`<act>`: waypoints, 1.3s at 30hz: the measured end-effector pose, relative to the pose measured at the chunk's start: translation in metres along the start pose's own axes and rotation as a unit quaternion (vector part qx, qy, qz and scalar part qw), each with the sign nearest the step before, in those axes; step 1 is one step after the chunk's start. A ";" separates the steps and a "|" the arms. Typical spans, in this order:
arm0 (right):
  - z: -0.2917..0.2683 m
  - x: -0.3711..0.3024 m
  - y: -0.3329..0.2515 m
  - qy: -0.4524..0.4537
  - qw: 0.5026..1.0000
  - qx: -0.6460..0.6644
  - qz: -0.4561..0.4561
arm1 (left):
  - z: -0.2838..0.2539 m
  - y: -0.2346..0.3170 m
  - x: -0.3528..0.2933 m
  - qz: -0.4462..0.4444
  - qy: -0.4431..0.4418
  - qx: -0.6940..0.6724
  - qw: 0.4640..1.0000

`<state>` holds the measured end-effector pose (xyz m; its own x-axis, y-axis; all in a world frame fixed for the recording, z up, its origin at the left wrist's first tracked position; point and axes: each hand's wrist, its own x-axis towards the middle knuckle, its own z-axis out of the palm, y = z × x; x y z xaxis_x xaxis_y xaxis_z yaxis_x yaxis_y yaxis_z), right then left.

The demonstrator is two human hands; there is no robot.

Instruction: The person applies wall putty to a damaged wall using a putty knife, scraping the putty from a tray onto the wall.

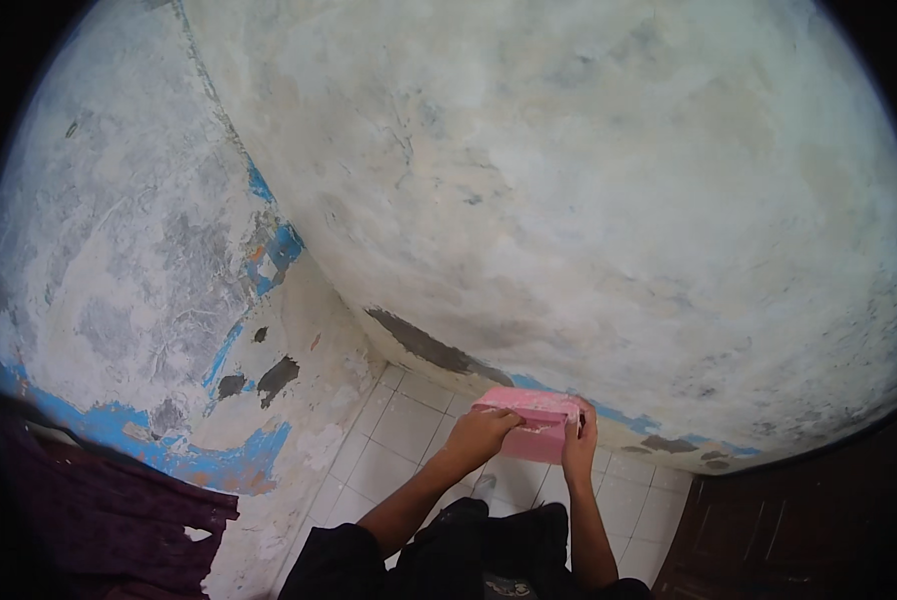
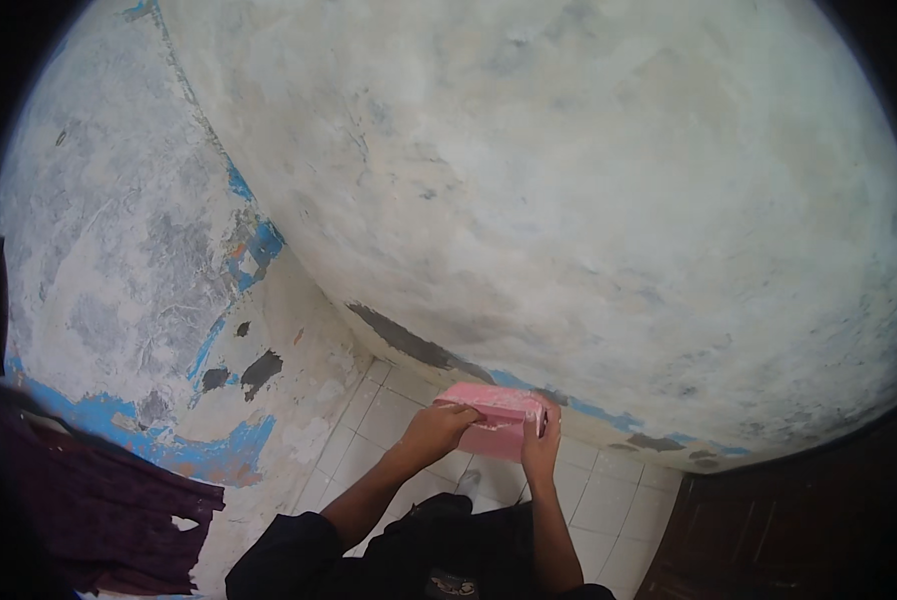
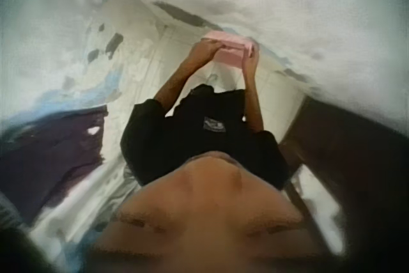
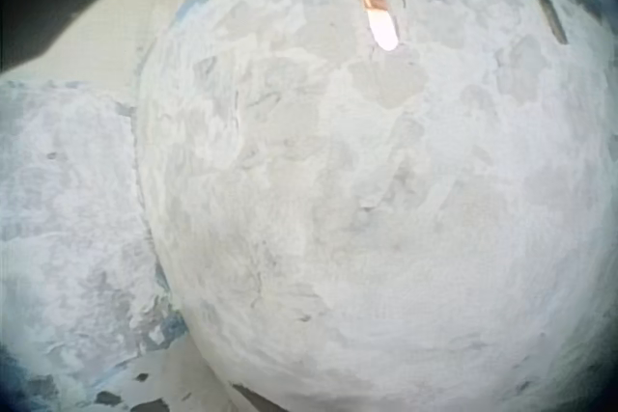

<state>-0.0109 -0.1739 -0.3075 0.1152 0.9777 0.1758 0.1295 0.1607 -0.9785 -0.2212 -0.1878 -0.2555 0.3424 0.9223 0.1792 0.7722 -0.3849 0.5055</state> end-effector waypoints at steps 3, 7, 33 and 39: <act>0.001 0.007 -0.004 0.013 1.000 0.003 -0.008 | -0.006 -0.003 0.005 0.006 -0.013 0.009 1.000; 0.002 0.018 -0.020 0.013 0.998 0.062 -0.008 | -0.017 -0.009 0.017 0.030 0.010 0.043 0.999; 0.003 0.031 -0.054 0.040 0.999 0.002 -0.014 | -0.042 -0.008 0.052 0.119 -0.055 -0.080 0.988; 0.006 0.033 -0.066 0.051 0.998 0.023 0.008 | -0.056 -0.004 0.053 0.100 -0.048 -0.088 0.990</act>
<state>-0.0219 -0.1517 -0.2380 0.2171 0.9617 0.1676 0.0824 0.1530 -0.9848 -0.2362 -0.1354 -0.2004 0.5351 0.8172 0.2140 0.5815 -0.5401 0.6084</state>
